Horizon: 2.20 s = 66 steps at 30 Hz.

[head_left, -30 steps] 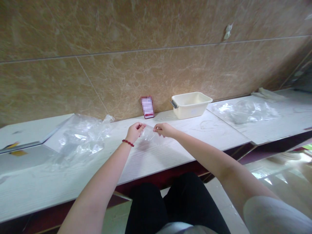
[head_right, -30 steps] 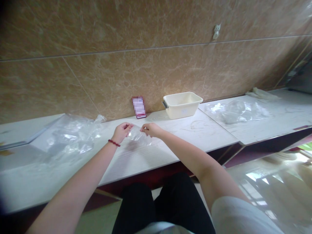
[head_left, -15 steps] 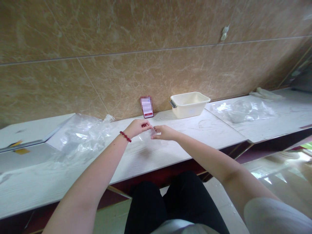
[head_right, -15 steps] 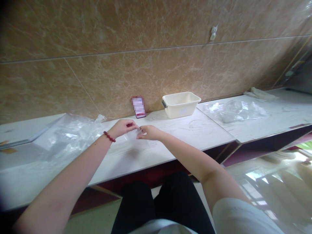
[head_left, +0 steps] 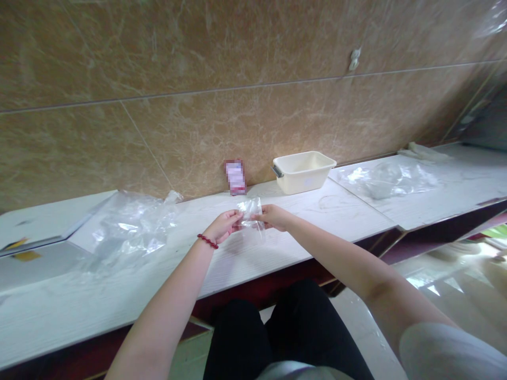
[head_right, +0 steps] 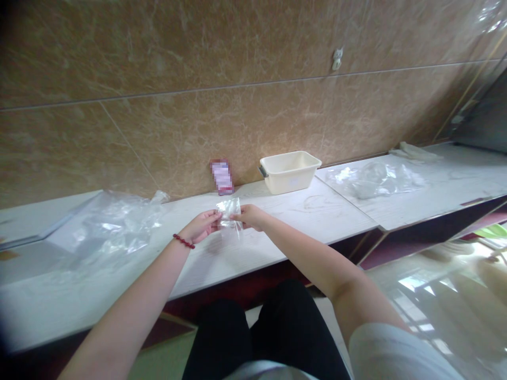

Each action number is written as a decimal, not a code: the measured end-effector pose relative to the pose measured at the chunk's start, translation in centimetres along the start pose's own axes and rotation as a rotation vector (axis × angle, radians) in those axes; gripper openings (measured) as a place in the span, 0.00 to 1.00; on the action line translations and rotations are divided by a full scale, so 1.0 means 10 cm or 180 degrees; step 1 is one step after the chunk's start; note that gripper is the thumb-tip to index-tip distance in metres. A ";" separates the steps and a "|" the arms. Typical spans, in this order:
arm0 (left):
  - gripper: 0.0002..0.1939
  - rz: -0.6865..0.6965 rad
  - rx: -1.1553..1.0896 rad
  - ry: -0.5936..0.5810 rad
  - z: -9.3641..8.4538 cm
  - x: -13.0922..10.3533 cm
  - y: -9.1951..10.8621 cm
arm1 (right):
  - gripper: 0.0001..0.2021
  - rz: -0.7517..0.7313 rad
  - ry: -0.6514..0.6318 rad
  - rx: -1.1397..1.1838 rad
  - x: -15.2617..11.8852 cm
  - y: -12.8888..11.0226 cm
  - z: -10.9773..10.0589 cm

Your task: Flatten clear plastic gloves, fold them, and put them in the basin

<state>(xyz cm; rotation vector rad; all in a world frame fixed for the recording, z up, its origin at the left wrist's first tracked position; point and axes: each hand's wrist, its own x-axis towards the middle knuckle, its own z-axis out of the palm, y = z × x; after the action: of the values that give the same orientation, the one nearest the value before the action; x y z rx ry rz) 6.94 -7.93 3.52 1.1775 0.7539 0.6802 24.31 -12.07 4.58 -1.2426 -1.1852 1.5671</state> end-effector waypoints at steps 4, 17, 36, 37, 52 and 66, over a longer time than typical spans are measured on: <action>0.03 -0.0114 -0.0304 0.0171 0.11 0.04 -0.08 | 0.08 0.0158 -0.0063 0.0189 0.00 0.04 -0.09; 0.09 -0.0711 -0.1218 -0.0237 0.29 0.37 -0.22 | 0.09 0.0275 0.0477 0.0193 -0.11 -0.08 -0.55; 0.04 -0.0801 -0.1303 0.0211 0.17 0.58 -0.47 | 0.02 -0.0526 0.1686 -0.0414 0.47 -1.44 -1.75; 0.04 -0.0839 -0.1213 0.0254 0.18 0.59 -0.47 | 0.02 -0.0549 0.1792 -0.0495 0.51 -1.49 -1.78; 0.07 -0.0028 -0.0398 0.0714 0.32 0.67 -0.60 | 0.04 0.0301 0.2116 -0.1521 1.13 -1.53 -2.39; 0.10 0.0138 -0.0343 0.0427 0.32 0.65 -0.58 | 0.04 0.1401 0.1111 -0.1001 1.37 -1.04 -2.43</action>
<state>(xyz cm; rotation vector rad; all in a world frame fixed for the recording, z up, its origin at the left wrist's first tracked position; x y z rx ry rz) 13.73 -5.95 -2.45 1.0601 0.7959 0.8323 45.64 8.07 9.47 -2.0011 -0.9957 1.4075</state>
